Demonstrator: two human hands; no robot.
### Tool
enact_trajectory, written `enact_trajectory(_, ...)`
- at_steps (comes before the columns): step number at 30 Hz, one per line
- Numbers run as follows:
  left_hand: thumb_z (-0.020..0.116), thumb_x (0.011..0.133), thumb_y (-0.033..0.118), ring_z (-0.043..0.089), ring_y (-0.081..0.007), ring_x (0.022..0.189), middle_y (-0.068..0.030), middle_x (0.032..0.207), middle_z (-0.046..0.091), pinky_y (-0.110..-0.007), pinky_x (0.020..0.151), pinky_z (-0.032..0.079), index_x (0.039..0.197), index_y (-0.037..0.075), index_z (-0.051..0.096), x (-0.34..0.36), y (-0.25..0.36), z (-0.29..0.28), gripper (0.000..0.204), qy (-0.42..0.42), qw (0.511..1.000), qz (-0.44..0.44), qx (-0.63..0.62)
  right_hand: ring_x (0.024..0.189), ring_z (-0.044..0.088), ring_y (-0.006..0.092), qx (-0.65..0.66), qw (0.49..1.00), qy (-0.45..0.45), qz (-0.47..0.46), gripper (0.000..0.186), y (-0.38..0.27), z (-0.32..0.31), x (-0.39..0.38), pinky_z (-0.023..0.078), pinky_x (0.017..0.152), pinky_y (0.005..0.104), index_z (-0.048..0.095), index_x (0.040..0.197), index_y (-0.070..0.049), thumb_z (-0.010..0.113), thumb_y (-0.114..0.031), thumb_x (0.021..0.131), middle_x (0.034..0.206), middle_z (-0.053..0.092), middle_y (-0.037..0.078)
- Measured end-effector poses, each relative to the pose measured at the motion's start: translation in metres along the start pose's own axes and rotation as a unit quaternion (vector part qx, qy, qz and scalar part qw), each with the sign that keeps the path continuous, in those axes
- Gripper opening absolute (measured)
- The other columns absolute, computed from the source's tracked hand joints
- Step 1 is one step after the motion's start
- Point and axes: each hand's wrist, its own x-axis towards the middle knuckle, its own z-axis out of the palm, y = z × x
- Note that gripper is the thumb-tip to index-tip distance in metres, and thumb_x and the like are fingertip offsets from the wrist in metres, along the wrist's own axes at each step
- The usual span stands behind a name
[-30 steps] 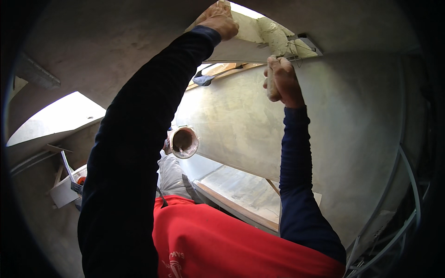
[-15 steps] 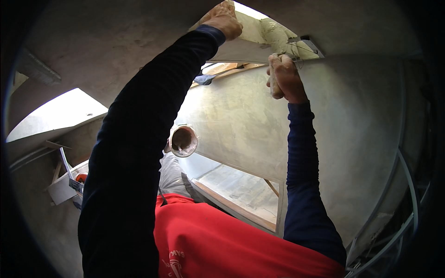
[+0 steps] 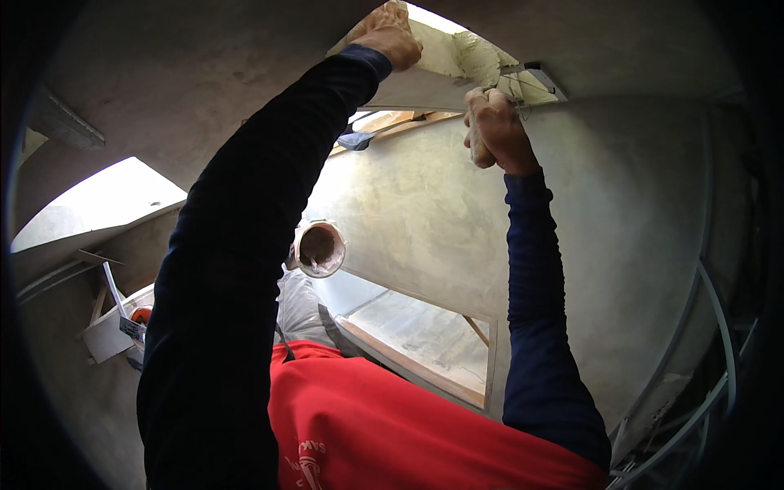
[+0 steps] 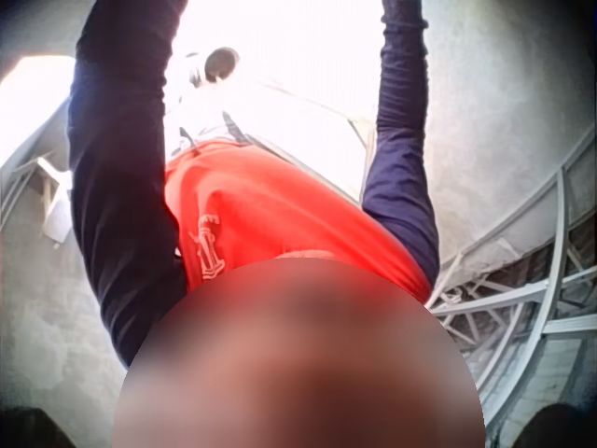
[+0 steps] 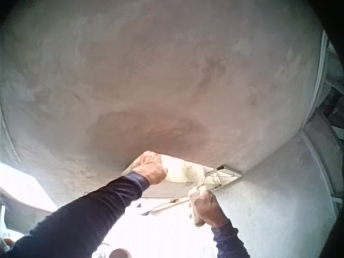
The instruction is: The person applies plaster to a ceiling using a trowel and hawk, smoothing the surface repeatedly. They work on a section near a skylight, occasionally repositioning to reach different areas.
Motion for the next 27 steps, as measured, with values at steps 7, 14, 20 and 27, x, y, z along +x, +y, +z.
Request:
enact_trajectory(7, 0.041, 0.104, 0.045, 0.027, -0.0316, 0.155, -0.0186, 0.165, 0.032, -0.045, 0.126, 0.019, 0.16, 0.001, 0.027, 0.002, -0.002, 0.009, 0.073, 0.01, 1.0, -0.004, 0.026, 0.088, 0.066, 0.0344, -0.158, 0.971, -0.025, -0.177, 0.047, 0.029, 0.004, 0.016, 0.057, 0.077, 0.0432, 0.062, 0.121, -0.001, 0.078, -0.01, 0.077, 0.097, 0.059, 0.019)
enact_trajectory(14, 0.041, 0.103, 0.046, 0.03, -0.031, 0.153, -0.0185, 0.164, 0.033, -0.044, 0.125, 0.021, 0.159, 0.001, 0.029, 0.001, -0.003, 0.004, 0.073, -0.021, 0.999, 0.0, 0.038, 0.066, 0.063, 0.0245, -0.102, 0.987, 0.018, -0.126, 0.033, 0.032, 0.013, 0.024, 0.053, 0.057, 0.0368, 0.057, 0.111, 0.001, 0.063, -0.026, 0.093, 0.087, 0.059, 0.014)
enact_trajectory(20, 0.039, 0.103, 0.049, 0.033, -0.0308, 0.152, -0.0178, 0.162, 0.038, -0.045, 0.123, 0.023, 0.158, 0.0, 0.032, 0.009, -0.003, 0.005, 0.074, -0.065, 0.997, 0.002, 0.045, 0.088, 0.066, 0.036, -0.158, 0.969, 0.001, -0.189, 0.053, 0.04, 0.01, 0.019, 0.058, 0.073, 0.0452, 0.063, 0.119, 0.0, 0.08, -0.008, 0.069, 0.095, 0.058, 0.021)
enact_trajectory(27, 0.04, 0.103, 0.049, 0.031, -0.0316, 0.153, -0.0187, 0.163, 0.036, -0.045, 0.124, 0.021, 0.158, 0.0, 0.032, 0.007, -0.01, 0.03, 0.075, 0.097, 0.992, 0.022, 0.073, 0.055, 0.064, 0.019, -0.126, 0.962, 0.06, -0.234, 0.037, 0.041, 0.018, 0.018, 0.052, 0.048, 0.0343, 0.052, 0.105, 0.002, 0.055, -0.035, 0.101, 0.08, 0.059, 0.01)
